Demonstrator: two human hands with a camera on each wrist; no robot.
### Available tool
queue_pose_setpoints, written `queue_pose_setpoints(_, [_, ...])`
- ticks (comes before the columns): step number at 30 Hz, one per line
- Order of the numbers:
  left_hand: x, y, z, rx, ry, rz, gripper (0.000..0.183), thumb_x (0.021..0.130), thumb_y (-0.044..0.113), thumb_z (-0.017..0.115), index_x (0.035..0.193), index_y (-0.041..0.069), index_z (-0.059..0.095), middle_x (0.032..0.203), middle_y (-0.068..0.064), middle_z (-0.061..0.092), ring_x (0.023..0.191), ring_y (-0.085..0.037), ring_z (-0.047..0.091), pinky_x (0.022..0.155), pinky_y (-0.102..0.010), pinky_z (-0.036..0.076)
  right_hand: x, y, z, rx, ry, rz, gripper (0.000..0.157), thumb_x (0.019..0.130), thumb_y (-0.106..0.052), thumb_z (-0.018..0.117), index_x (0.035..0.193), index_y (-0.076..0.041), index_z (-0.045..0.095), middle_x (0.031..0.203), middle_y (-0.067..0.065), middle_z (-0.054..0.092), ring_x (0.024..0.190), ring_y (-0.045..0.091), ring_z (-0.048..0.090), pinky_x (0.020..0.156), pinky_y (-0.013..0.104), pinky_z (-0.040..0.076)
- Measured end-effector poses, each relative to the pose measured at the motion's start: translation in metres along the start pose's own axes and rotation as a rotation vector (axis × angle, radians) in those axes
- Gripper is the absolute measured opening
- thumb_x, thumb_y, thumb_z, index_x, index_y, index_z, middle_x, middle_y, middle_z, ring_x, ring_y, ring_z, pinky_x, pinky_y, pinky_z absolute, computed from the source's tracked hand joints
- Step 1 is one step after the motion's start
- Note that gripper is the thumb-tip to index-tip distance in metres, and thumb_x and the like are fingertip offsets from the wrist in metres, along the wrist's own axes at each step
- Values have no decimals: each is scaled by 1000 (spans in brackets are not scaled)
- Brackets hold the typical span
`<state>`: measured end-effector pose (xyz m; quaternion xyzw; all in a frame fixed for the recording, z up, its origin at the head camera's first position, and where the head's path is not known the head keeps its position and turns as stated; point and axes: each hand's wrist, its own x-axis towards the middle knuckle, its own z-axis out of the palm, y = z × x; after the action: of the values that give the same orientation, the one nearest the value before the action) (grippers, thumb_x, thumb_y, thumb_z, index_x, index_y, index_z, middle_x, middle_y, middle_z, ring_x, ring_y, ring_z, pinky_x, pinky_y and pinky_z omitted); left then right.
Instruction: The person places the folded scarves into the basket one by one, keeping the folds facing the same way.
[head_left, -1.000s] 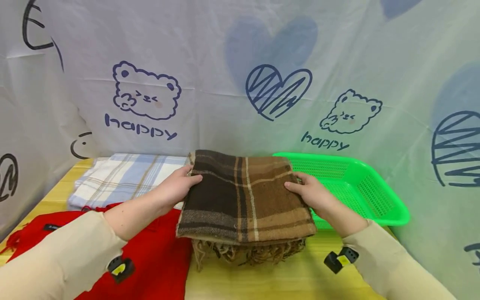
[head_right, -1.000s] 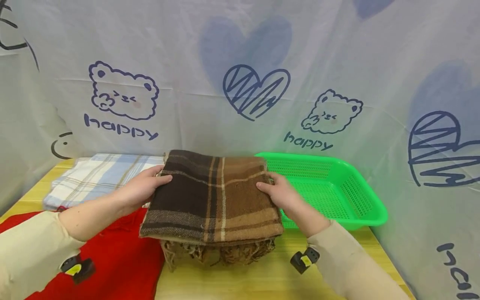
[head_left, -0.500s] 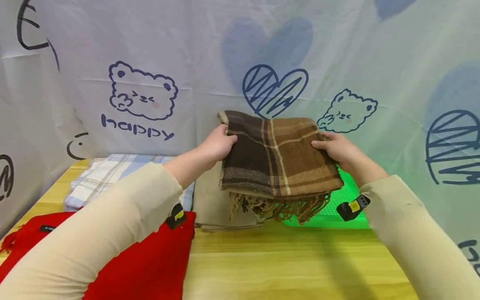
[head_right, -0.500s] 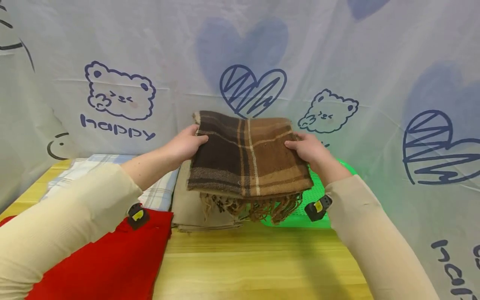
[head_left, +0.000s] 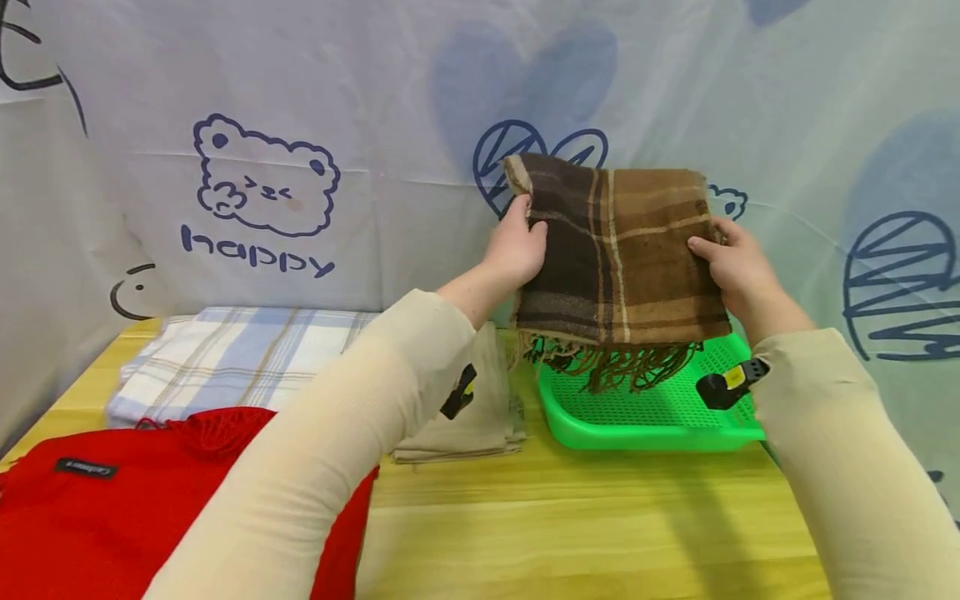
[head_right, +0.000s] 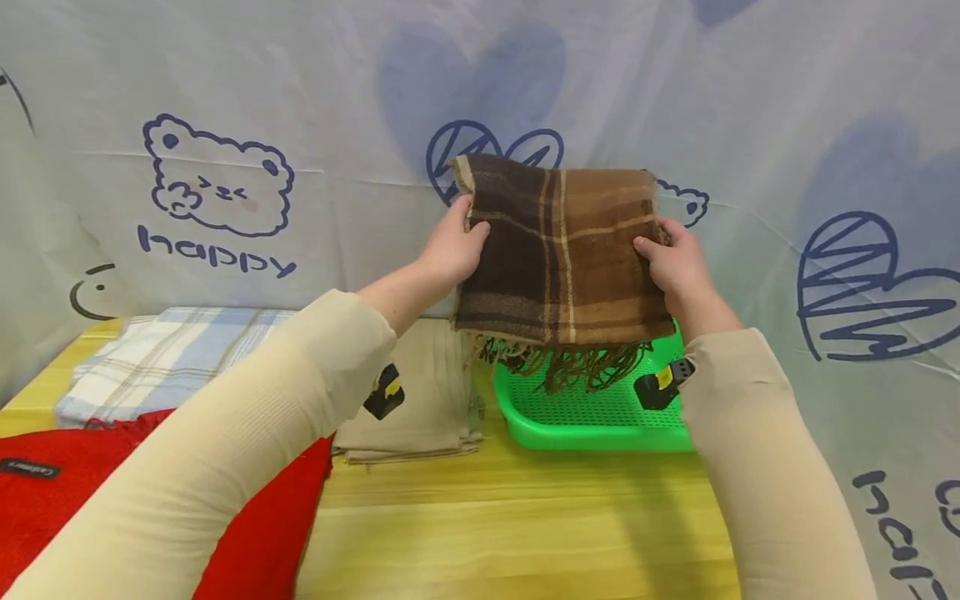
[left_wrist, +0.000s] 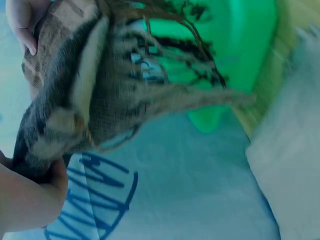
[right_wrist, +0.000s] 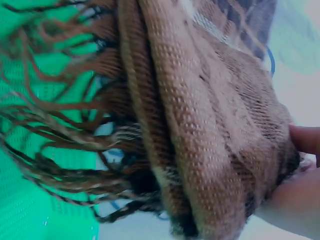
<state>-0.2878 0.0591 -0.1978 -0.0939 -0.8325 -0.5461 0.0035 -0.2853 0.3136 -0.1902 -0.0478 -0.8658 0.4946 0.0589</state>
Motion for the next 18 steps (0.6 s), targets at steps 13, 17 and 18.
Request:
queue_pose_setpoints(13, [15, -34, 77, -146, 3, 16, 49, 103, 20, 32, 150, 16, 18, 155, -2, 26, 139, -22, 32, 111, -37, 32, 4, 73, -18, 118, 161, -45, 55, 97, -31, 46, 148, -22, 29, 103, -19, 50, 83, -6, 50, 76, 20, 41])
queue_pose_setpoints(17, [13, -55, 94, -164, -42, -27, 50, 103, 21, 31, 151, 17, 15, 156, -2, 23, 135, -25, 37, 106, -39, 37, 2, 98, -14, 54, 137, -21, 55, 99, -34, 41, 149, -20, 25, 119, -7, 50, 85, -7, 49, 81, 24, 42])
queue_pose_setpoints(18, [12, -58, 98, -164, -51, -39, 50, 103, 21, 31, 151, 17, 15, 156, -3, 23, 133, -25, 40, 105, -39, 39, 1, 103, -14, 40, 133, -17, 55, 99, -35, 40, 150, -19, 24, 123, -3, 49, 86, -6, 48, 83, 25, 42])
